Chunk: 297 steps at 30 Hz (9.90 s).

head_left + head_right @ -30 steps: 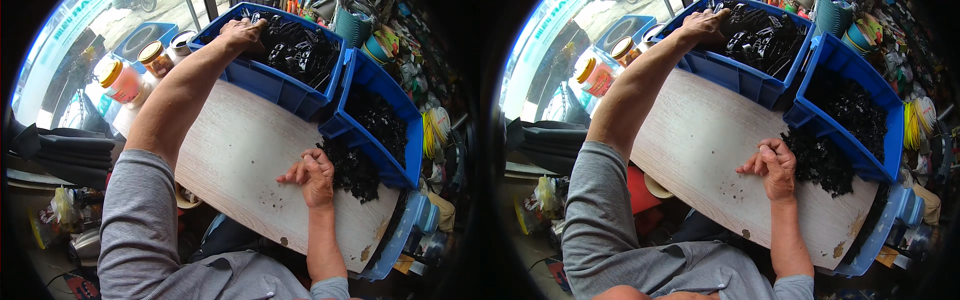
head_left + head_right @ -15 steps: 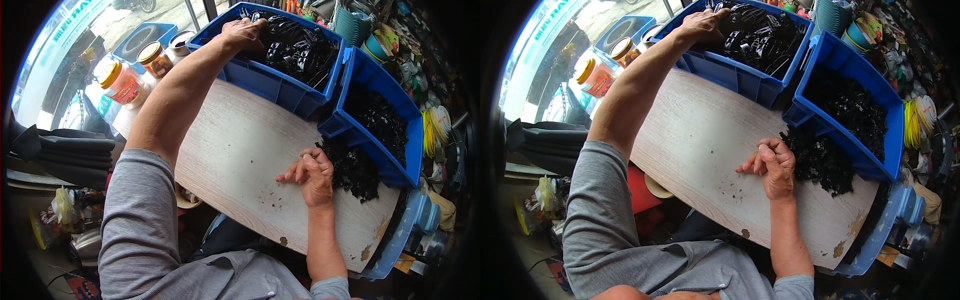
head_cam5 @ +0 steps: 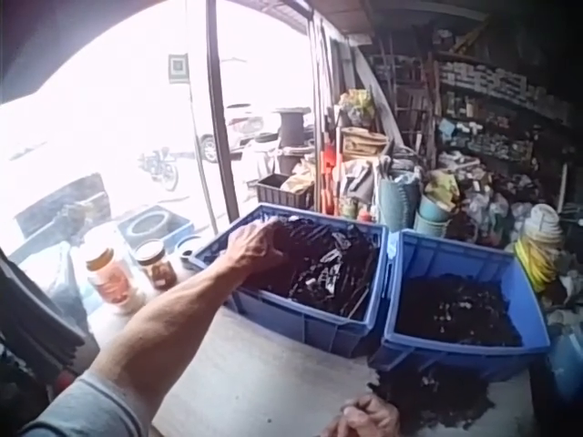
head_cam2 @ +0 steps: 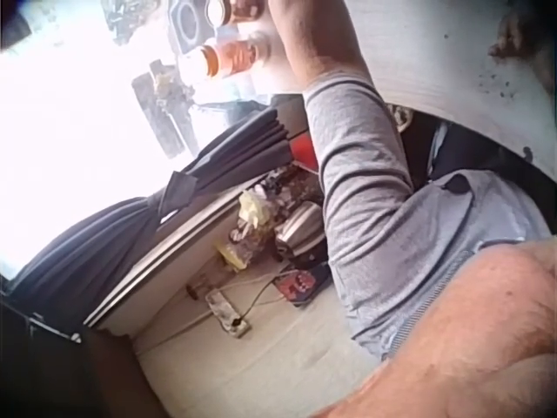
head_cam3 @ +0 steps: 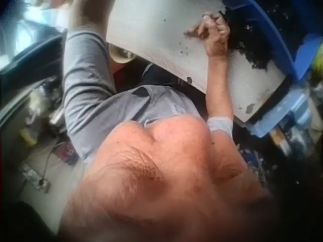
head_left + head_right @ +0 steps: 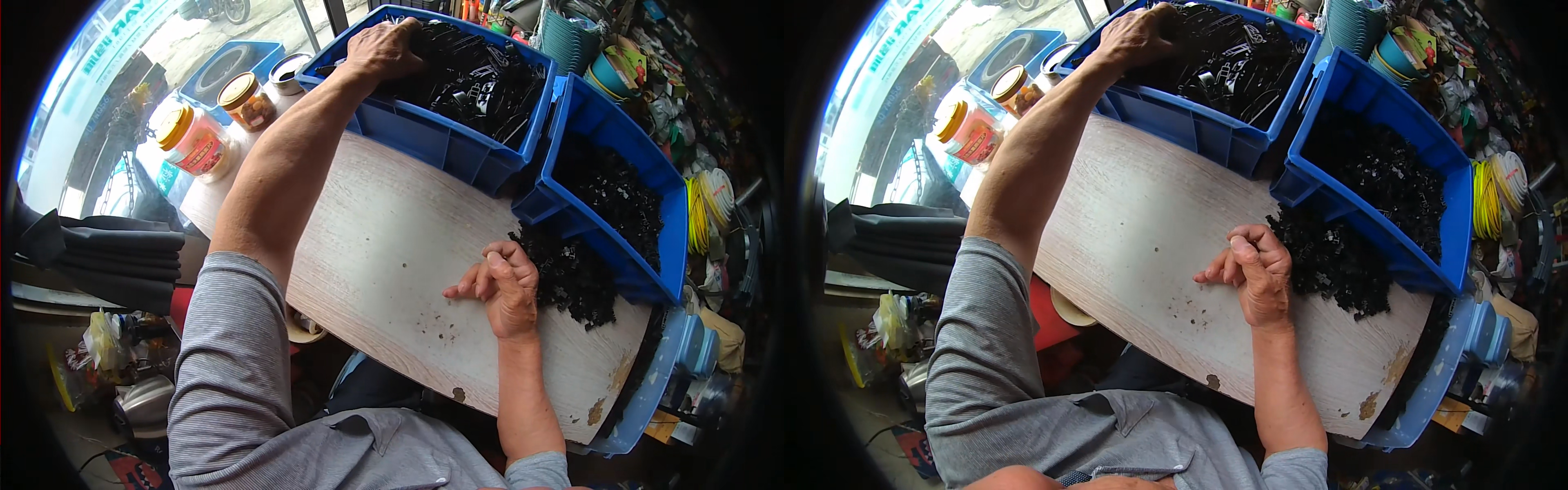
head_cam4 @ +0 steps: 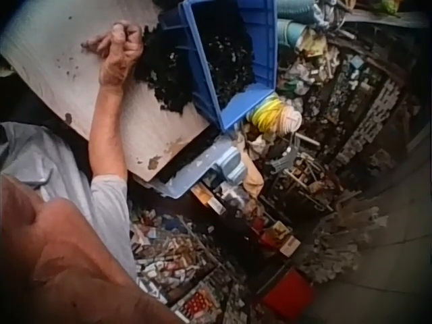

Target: Manually assembling or sorting small black plastic components at a workstation.

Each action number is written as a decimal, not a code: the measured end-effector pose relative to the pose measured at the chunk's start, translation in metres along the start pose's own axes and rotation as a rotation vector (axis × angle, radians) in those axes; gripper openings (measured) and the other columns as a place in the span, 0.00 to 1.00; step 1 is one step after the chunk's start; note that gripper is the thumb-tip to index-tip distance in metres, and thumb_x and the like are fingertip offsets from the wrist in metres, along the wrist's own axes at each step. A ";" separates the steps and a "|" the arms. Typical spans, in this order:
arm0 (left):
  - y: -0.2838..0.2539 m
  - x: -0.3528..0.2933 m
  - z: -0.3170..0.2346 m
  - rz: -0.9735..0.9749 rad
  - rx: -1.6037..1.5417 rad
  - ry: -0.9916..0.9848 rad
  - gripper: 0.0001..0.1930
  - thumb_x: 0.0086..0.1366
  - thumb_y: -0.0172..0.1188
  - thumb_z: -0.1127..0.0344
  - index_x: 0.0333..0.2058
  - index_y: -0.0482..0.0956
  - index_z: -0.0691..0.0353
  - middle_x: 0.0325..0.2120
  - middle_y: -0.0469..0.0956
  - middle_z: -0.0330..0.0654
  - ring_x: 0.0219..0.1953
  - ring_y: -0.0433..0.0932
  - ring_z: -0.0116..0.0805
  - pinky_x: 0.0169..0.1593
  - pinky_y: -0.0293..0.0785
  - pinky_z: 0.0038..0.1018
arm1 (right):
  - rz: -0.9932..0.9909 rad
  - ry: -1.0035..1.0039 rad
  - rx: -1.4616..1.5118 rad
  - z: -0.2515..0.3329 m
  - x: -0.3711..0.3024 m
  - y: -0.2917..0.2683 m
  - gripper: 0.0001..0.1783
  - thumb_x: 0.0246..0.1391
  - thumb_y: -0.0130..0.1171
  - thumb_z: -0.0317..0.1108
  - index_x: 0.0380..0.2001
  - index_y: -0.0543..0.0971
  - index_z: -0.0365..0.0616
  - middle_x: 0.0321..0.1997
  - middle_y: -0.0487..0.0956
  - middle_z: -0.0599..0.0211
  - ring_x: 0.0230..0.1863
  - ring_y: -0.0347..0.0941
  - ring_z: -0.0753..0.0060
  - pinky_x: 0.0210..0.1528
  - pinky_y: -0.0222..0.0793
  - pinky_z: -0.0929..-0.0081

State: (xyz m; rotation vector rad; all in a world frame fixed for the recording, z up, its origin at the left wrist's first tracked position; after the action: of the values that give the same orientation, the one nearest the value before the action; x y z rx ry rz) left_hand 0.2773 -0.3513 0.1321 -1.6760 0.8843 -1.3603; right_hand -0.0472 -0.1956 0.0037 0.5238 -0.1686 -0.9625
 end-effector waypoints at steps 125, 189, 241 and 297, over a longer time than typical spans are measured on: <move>0.045 0.056 0.017 0.294 -0.137 -0.002 0.41 0.49 0.66 0.48 0.66 0.67 0.36 0.59 0.72 0.52 0.61 0.73 0.50 0.59 0.74 0.40 | 0.039 0.009 0.090 -0.002 0.002 0.002 0.09 0.65 0.50 0.34 0.45 0.75 0.45 0.17 0.70 0.66 0.26 0.76 0.64 0.38 0.82 0.39; -0.038 -0.007 0.050 -0.322 -0.814 -0.153 0.23 0.58 0.67 0.58 0.48 0.81 0.67 0.37 0.85 0.47 0.36 0.84 0.31 0.42 0.80 0.25 | -0.010 0.000 0.055 0.003 -0.002 0.002 0.09 0.64 0.53 0.36 0.40 0.74 0.42 0.17 0.71 0.68 0.25 0.76 0.67 0.37 0.84 0.43; 0.006 -0.020 0.033 0.544 -0.012 -0.142 0.39 0.48 0.62 0.56 0.64 0.71 0.48 0.53 0.79 0.49 0.55 0.78 0.48 0.57 0.73 0.36 | -0.004 -0.009 0.018 0.001 0.000 0.007 0.09 0.64 0.53 0.37 0.41 0.73 0.43 0.17 0.70 0.70 0.26 0.77 0.68 0.35 0.84 0.44; -0.048 -0.204 -0.021 -0.278 -0.179 0.077 0.39 0.55 0.70 0.41 0.59 0.72 0.60 0.58 0.70 0.55 0.63 0.65 0.58 0.64 0.61 0.50 | -0.006 -0.006 0.006 0.002 -0.001 0.006 0.09 0.64 0.53 0.37 0.41 0.74 0.43 0.17 0.71 0.69 0.26 0.76 0.70 0.36 0.84 0.46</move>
State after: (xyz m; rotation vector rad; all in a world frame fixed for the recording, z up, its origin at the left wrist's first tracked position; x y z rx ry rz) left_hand 0.2213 -0.1531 0.0892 -1.9517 0.8618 -1.5782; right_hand -0.0444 -0.1933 0.0085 0.5276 -0.1754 -0.9696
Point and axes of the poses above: each hand's wrist, its own x-axis towards the middle knuckle, its own y-axis out of the palm, z = x × y, the point moved 6 cm from there along x, towards the middle knuckle
